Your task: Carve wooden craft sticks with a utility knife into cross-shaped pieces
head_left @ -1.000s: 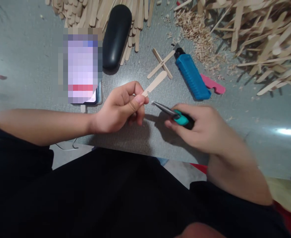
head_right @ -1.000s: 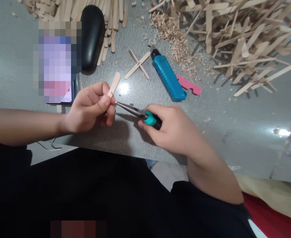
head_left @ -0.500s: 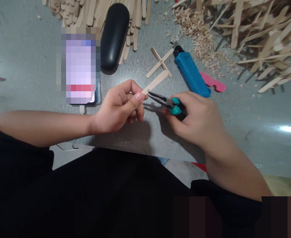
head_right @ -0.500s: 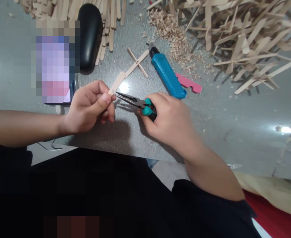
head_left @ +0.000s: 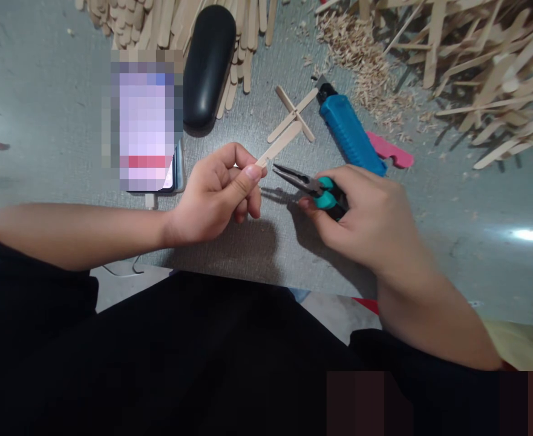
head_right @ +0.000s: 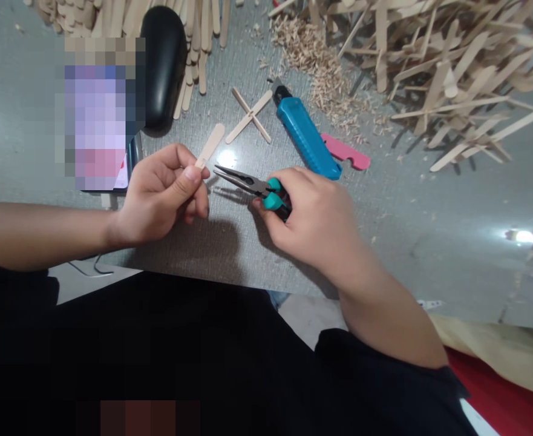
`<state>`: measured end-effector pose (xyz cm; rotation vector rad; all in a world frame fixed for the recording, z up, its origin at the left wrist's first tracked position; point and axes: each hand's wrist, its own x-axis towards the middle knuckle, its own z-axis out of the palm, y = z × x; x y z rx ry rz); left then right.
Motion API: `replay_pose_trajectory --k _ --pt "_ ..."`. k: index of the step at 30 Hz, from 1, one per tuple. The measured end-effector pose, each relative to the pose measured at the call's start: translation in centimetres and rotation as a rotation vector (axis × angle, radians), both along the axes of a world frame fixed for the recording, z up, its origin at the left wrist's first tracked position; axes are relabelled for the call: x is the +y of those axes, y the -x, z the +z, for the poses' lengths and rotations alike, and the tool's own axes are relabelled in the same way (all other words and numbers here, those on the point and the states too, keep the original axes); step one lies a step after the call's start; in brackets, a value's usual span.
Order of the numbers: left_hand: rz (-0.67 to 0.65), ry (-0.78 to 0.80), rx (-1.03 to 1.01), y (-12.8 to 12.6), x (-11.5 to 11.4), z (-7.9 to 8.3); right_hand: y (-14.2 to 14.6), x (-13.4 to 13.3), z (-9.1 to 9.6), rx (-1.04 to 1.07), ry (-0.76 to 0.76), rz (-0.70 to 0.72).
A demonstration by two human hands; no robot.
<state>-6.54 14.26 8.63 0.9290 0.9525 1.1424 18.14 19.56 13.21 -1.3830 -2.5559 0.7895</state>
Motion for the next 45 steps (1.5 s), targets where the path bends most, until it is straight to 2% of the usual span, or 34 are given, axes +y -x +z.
replay_pose_trajectory --k 7,25,30,37,41,45 --pt "-0.021 0.018 -0.009 0.0 -0.1 0.1 0.1 -0.1 0.1 0.023 0.061 -0.007" --pt "0.033 0.021 0.005 -0.2 -0.1 0.5 -0.1 -0.1 0.0 -0.054 0.019 0.008" --pt "0.011 0.007 0.018 -0.1 -0.2 0.5 -0.1 0.1 0.1 -0.028 0.061 -0.005" --pt "-0.015 -0.013 0.024 -0.3 -0.3 0.4 0.4 0.0 0.8 0.078 0.201 -0.023" --pt "-0.021 -0.035 0.026 -0.3 -0.5 0.3 0.4 0.0 0.9 0.083 0.275 -0.043" --pt "-0.032 -0.063 0.053 -0.3 -0.7 0.4 0.4 0.0 0.8 0.066 0.287 -0.042"
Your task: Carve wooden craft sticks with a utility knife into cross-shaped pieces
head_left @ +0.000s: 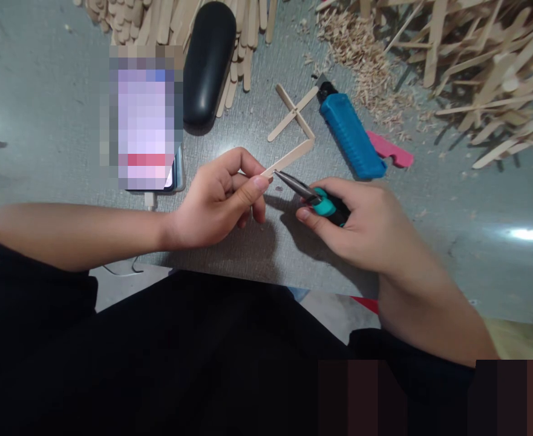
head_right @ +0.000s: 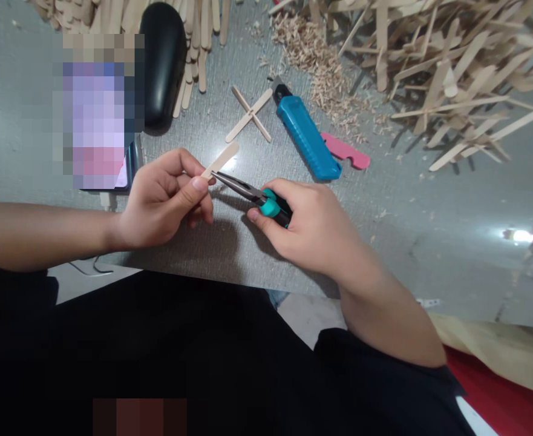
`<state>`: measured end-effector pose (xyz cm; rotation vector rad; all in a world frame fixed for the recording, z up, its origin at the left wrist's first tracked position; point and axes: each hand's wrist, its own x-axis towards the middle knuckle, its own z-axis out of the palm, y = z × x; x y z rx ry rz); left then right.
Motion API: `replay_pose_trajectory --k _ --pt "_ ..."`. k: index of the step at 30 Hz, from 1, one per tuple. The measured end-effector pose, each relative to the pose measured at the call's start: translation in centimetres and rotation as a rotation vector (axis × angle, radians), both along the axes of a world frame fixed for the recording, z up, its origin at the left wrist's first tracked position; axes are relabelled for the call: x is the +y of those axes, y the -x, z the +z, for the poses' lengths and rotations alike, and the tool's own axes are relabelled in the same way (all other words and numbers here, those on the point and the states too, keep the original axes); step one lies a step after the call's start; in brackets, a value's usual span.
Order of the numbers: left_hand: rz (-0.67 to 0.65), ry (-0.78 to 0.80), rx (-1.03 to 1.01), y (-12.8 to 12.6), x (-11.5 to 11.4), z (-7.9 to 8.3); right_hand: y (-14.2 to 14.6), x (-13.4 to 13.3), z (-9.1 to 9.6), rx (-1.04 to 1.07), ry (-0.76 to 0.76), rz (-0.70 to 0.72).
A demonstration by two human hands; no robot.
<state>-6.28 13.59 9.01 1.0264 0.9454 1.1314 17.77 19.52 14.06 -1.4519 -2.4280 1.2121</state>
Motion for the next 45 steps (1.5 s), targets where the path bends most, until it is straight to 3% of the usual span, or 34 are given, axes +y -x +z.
replay_pose_trajectory --k 15,22,30,35,40,45 --pt "-0.011 -0.034 0.045 0.1 -0.2 0.0 0.0 -0.1 -0.1 -0.012 0.014 0.008" --pt "-0.068 -0.043 0.009 0.1 -0.3 0.0 -0.5 -0.4 -0.8 0.035 -0.216 0.023" --pt "-0.175 0.165 -0.147 0.4 0.4 0.6 -0.6 0.0 -2.1 -0.026 -0.420 0.062" --pt "-0.241 0.211 -0.239 0.5 0.6 0.6 -0.7 0.0 -2.8 -0.030 -0.515 0.048" --pt "-0.284 0.151 -0.293 0.6 0.7 0.1 -0.2 -0.3 -2.4 0.002 -0.431 0.021" --pt "-0.244 0.063 -0.216 0.3 0.7 -0.3 0.4 -0.9 -0.7 -0.004 -0.111 -0.029"
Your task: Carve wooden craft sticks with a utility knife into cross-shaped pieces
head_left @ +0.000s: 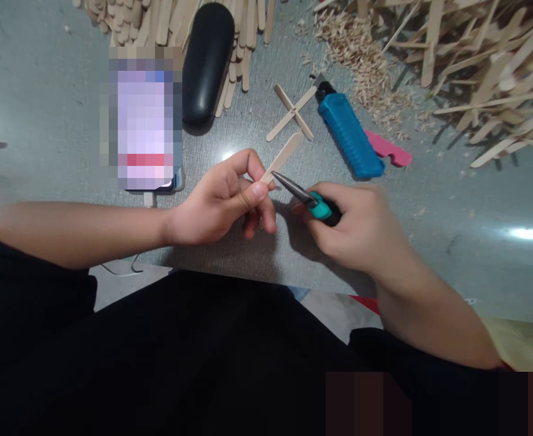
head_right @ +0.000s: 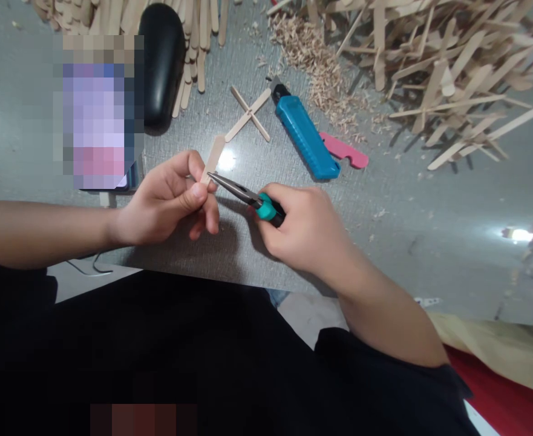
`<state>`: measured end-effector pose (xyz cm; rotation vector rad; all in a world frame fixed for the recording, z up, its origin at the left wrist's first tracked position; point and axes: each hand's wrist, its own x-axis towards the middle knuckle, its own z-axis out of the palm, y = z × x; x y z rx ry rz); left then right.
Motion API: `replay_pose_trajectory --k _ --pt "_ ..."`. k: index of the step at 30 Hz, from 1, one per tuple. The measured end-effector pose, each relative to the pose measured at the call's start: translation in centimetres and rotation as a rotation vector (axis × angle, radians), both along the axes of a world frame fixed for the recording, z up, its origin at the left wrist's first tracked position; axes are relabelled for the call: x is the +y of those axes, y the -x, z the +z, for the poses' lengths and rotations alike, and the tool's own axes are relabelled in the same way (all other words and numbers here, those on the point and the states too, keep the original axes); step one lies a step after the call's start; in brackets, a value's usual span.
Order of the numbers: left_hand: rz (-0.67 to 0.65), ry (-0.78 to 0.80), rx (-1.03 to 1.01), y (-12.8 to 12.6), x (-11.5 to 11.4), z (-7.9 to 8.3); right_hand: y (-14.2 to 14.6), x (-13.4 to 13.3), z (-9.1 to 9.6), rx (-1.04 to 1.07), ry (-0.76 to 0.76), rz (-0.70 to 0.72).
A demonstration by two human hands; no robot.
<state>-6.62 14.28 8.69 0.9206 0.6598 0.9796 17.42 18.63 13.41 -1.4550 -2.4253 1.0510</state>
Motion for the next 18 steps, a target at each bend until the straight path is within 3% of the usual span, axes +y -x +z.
replay_pose_trajectory --k 4,10,15,18 --pt "0.069 -0.042 0.033 -0.2 -0.2 -0.1 -0.2 0.5 1.2 0.005 0.318 0.010" --pt "0.038 -0.066 0.031 -0.1 -0.4 -0.3 -1.1 2.4 1.4 0.190 0.958 0.112" --pt "0.043 -0.073 0.020 -0.2 -0.6 -0.4 -1.6 3.1 1.0 0.306 1.142 0.235" --pt "0.054 -0.055 0.023 -0.3 -0.8 -0.1 -1.4 2.5 1.1 0.286 1.114 0.224"
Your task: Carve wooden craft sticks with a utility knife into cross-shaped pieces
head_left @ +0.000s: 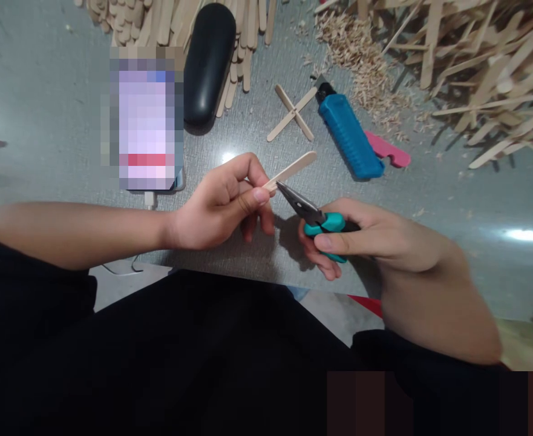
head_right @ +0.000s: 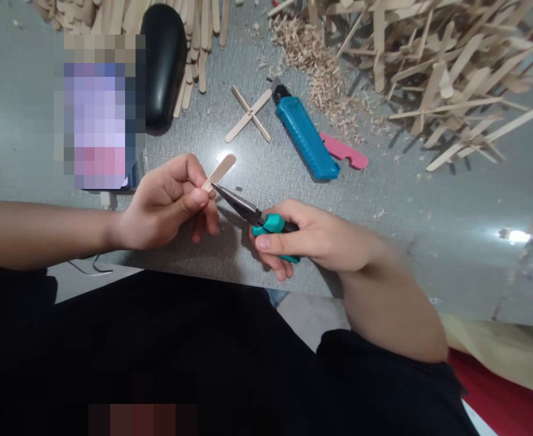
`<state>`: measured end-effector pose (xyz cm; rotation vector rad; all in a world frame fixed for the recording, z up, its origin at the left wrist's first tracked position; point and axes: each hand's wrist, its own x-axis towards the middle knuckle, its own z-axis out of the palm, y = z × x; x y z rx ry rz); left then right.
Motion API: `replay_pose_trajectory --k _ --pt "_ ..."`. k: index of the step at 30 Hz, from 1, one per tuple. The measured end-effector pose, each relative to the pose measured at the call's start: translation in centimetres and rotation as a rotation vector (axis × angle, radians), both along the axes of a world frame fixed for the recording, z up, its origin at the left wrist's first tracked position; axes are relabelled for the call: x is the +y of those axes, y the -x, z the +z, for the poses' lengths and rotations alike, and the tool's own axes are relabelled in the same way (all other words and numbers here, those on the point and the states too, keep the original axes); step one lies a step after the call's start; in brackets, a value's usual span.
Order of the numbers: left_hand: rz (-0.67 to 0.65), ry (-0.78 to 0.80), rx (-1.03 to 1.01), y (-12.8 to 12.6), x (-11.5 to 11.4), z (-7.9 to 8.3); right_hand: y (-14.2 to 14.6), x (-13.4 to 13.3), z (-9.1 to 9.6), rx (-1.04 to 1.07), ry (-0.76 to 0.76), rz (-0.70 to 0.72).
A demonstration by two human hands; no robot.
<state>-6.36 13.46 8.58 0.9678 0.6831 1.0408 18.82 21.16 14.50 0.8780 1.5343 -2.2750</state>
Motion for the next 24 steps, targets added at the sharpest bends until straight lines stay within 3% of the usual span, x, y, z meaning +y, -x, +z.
replay_pose_trajectory --k 2,6,8,13,24 --pt "-0.008 0.032 0.008 0.1 0.1 0.3 0.4 -0.7 0.1 -0.104 -0.242 -0.046" --pt "-0.004 0.080 0.002 0.4 0.8 0.4 0.9 -1.8 -0.2 -0.248 -1.023 -0.173" --pt "0.013 0.084 0.002 0.4 1.1 0.4 0.9 -1.9 -0.6 -0.253 -1.228 -0.222" --pt "0.044 0.126 0.041 0.1 0.8 0.6 0.4 -1.6 -1.2 -0.264 -1.332 -0.219" --pt "0.113 0.087 0.097 -0.2 0.2 0.7 0.4 -2.0 -0.9 -0.235 -1.277 -0.192"
